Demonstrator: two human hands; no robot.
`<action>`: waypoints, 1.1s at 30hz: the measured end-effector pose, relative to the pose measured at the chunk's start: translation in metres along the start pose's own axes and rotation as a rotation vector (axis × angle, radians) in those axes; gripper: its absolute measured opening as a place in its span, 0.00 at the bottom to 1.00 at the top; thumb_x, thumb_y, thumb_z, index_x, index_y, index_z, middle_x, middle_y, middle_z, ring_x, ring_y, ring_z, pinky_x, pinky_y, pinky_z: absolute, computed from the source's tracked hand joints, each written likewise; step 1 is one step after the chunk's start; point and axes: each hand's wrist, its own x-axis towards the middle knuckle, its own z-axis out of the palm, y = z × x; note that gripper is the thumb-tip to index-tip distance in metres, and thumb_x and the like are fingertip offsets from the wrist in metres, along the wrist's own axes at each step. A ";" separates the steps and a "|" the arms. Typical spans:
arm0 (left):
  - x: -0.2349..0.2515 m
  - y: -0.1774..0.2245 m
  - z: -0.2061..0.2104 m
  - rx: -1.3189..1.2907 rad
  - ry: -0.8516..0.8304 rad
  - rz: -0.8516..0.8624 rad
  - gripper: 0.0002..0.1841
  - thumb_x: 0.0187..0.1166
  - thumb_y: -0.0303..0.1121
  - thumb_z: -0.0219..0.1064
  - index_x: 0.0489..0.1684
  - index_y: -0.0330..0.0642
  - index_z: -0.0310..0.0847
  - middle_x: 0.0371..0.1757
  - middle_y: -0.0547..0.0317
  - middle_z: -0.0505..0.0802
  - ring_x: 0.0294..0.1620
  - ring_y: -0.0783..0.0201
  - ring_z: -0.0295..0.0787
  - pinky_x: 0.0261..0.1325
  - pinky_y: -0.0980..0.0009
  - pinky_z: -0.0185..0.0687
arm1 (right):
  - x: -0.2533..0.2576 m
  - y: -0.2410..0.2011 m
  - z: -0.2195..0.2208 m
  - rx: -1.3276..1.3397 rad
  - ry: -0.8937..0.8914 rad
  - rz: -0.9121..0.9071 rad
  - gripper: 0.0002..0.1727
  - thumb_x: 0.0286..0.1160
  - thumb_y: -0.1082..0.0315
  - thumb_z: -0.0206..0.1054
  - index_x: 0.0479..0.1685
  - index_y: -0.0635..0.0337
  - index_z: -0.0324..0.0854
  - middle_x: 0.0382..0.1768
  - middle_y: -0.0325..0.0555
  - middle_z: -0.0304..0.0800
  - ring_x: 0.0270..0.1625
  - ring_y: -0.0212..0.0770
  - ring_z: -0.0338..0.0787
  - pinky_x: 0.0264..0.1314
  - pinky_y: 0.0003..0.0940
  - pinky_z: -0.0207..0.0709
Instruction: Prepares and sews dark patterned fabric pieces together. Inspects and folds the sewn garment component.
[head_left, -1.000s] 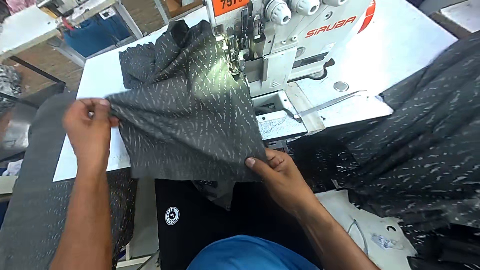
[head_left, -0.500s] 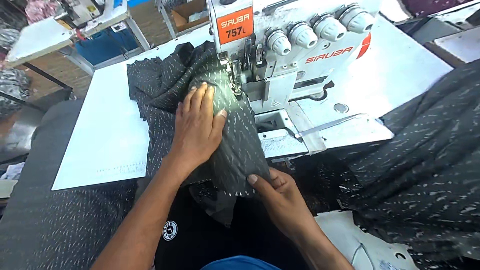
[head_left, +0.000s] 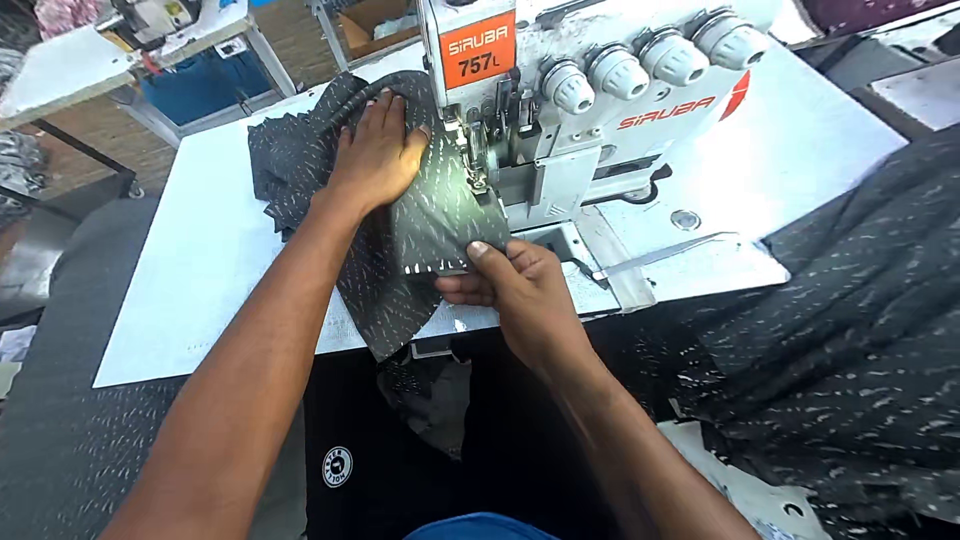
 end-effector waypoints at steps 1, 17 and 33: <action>0.007 -0.004 -0.001 0.007 -0.005 -0.001 0.42 0.88 0.63 0.31 0.96 0.46 0.49 0.97 0.52 0.54 0.97 0.49 0.42 0.90 0.30 0.35 | 0.005 -0.003 0.003 -0.021 0.022 0.023 0.14 0.92 0.67 0.56 0.45 0.70 0.81 0.37 0.60 0.96 0.33 0.48 0.98 0.39 0.41 0.95; -0.082 0.004 0.015 -0.489 0.244 0.681 0.21 0.82 0.19 0.50 0.51 0.40 0.94 0.61 0.54 0.93 0.73 0.57 0.81 0.84 0.57 0.67 | 0.019 -0.007 0.014 0.018 0.240 0.120 0.24 0.90 0.56 0.58 0.22 0.58 0.82 0.13 0.38 0.83 0.12 0.29 0.80 0.14 0.24 0.78; -0.147 0.041 0.021 -0.260 0.389 0.445 0.11 0.84 0.27 0.63 0.54 0.40 0.92 0.44 0.54 0.88 0.45 0.62 0.86 0.48 0.68 0.85 | 0.001 0.008 -0.007 -1.412 0.146 -0.686 0.28 0.80 0.63 0.63 0.81 0.51 0.76 0.23 0.43 0.89 0.17 0.48 0.84 0.17 0.49 0.73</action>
